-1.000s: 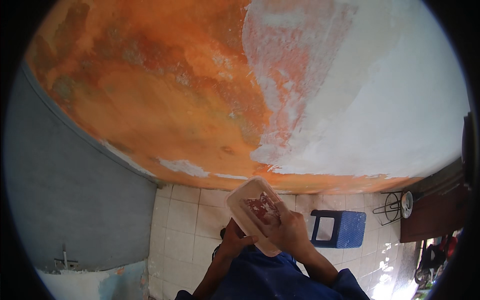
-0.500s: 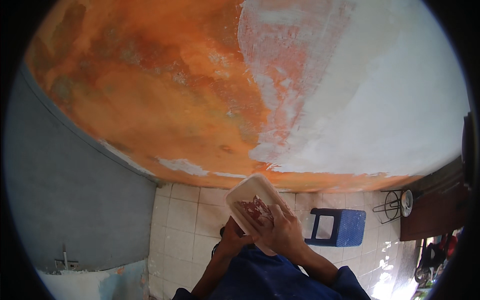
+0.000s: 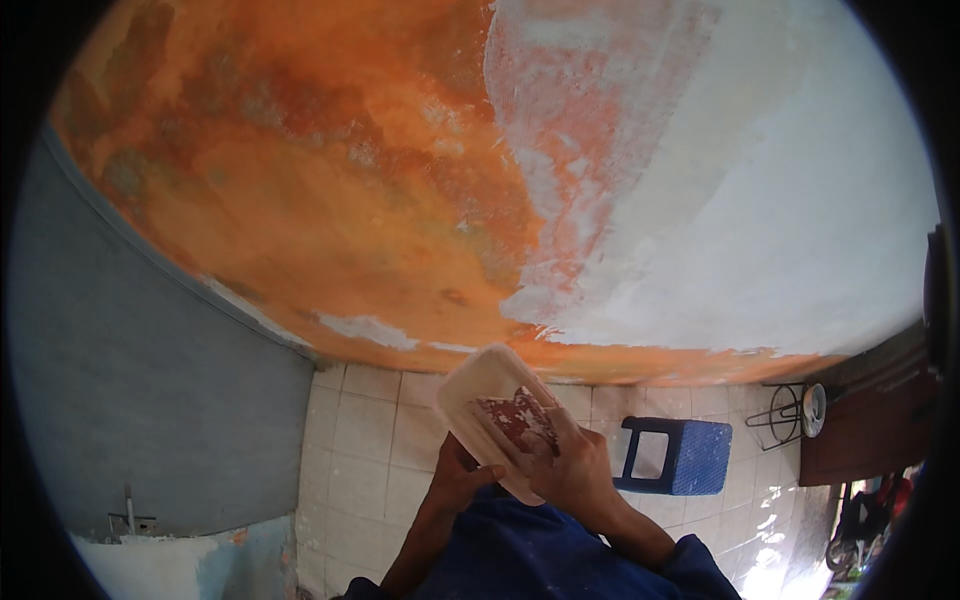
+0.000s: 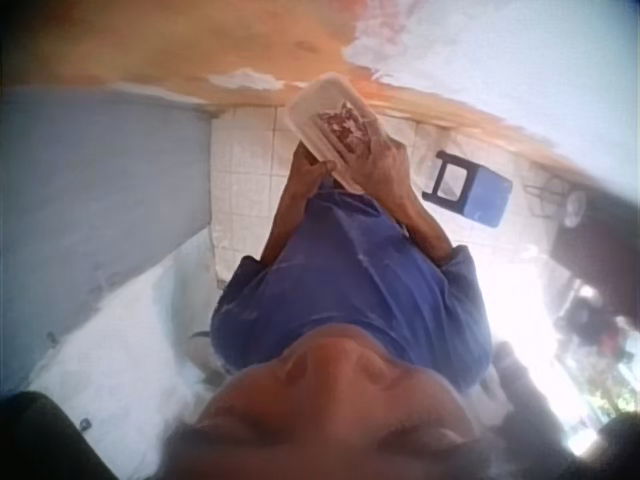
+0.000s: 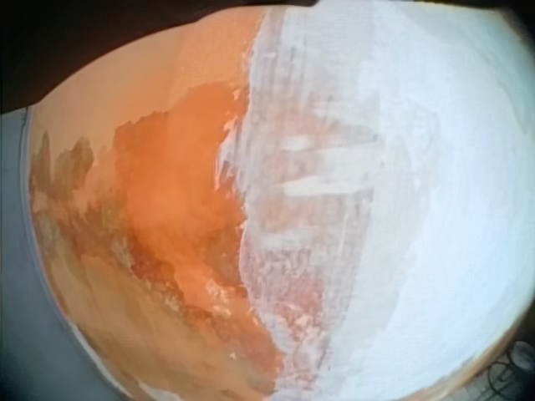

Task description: The person applies white plaster to an orange wall using a putty knife, repeatedly scraping and smoothing the material across the surface while holding a small plastic tray of plaster.

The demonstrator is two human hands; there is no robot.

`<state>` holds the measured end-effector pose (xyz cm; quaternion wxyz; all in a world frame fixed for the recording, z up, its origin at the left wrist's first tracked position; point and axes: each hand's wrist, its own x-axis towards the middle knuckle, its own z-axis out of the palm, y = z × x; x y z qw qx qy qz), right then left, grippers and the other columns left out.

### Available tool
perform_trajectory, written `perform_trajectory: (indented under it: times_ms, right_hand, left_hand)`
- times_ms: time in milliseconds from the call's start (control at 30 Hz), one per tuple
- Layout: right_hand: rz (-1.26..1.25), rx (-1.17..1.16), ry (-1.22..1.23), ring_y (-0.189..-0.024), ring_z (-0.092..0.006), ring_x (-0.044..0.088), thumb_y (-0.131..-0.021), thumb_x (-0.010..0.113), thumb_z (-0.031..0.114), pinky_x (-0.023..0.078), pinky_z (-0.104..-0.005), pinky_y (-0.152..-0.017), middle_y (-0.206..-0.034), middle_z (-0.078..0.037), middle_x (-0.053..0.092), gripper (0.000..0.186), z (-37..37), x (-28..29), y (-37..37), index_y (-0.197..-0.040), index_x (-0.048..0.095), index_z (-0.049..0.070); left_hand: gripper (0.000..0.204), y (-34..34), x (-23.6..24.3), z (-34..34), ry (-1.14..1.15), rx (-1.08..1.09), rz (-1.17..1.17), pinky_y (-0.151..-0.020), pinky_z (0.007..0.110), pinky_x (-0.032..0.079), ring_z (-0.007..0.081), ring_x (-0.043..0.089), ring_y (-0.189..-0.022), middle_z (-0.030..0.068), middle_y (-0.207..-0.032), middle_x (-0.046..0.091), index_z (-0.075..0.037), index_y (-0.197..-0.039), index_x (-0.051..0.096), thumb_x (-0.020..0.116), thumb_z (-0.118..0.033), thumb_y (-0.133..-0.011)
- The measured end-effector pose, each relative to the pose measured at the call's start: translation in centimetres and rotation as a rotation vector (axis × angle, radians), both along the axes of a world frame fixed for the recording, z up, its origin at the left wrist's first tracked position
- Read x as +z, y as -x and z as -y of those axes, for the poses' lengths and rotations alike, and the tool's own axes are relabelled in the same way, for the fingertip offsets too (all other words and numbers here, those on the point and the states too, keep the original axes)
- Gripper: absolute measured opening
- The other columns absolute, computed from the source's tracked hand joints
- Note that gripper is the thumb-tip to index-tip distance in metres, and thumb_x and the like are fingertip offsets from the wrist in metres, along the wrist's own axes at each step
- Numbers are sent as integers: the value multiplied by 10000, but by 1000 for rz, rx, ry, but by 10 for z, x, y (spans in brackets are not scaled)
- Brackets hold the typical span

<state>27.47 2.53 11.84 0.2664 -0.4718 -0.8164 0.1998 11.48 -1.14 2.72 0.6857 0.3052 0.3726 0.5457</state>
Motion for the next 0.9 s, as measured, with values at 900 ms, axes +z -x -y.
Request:
perform_trajectory:
  times_ms: [900]
  right_hand:
    - [-208, -123, 155, -716, -389, 639, -712, 693, 183, 522, -423, -605, -847, -211, 637, 361, 3, 33, 6, -987, 565, -13]
  left_hand:
    - [830, 3, 12, 3, -13, 15, 34, -951, 374, 448, 237, 515, -1136, 135, -1233, 510, 2, -1328, 326, 779, -98, -640]
